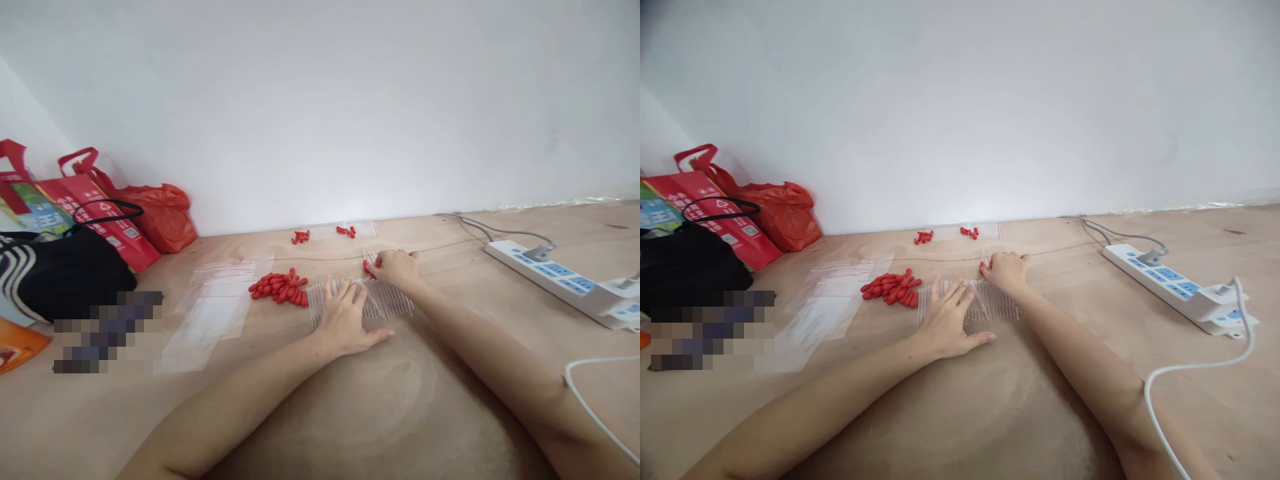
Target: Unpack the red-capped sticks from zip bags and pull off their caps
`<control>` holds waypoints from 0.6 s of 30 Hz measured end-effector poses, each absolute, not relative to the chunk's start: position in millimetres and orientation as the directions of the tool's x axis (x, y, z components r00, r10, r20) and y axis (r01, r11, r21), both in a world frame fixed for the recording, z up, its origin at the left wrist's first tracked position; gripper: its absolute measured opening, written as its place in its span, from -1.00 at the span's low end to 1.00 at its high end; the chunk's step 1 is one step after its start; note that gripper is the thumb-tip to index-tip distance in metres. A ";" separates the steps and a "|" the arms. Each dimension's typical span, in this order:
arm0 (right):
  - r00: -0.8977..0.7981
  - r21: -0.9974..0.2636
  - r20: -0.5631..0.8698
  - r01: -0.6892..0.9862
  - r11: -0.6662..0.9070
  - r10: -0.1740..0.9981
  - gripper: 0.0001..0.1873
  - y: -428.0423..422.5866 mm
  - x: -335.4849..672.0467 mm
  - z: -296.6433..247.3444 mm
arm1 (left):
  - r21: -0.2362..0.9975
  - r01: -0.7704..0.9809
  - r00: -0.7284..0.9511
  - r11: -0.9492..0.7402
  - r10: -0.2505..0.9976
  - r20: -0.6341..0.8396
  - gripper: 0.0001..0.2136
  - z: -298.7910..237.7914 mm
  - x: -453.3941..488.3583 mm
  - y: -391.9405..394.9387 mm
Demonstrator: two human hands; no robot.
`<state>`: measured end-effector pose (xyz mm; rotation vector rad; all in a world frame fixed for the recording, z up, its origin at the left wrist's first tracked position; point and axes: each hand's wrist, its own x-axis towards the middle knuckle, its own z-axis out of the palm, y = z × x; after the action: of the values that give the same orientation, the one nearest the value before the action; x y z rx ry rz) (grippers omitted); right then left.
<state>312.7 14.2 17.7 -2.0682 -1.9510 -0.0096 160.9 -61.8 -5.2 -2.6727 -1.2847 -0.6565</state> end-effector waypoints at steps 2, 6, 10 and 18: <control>0.089 -0.197 0.167 0.979 -0.055 0.982 -0.65 17.5 309.9 17.8 | 0.096 0.775 0.537 -0.624 0.732 0.418 -0.32 -7.1 170.9 -63.2; 0.087 -0.169 0.139 0.984 -0.063 0.987 -0.60 18.0 310.3 16.1 | 0.076 0.775 0.550 -0.627 0.729 0.408 -0.56 -5.4 172.3 -62.8; 0.058 -0.153 0.119 0.987 -0.040 0.991 -0.62 18.0 311.4 14.3 | 0.070 0.785 0.536 -0.615 0.732 0.420 -0.67 -3.7 160.8 -65.7; 0.118 -0.200 0.116 0.975 -0.093 0.986 -0.62 17.1 307.3 15.0 | 0.094 0.782 0.516 -0.617 0.724 0.458 -0.61 -1.7 139.5 -80.8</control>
<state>307.3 17.1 15.0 -2.1667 -1.9455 0.0700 139.5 -80.8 -1.7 -2.6251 -1.3096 -0.7037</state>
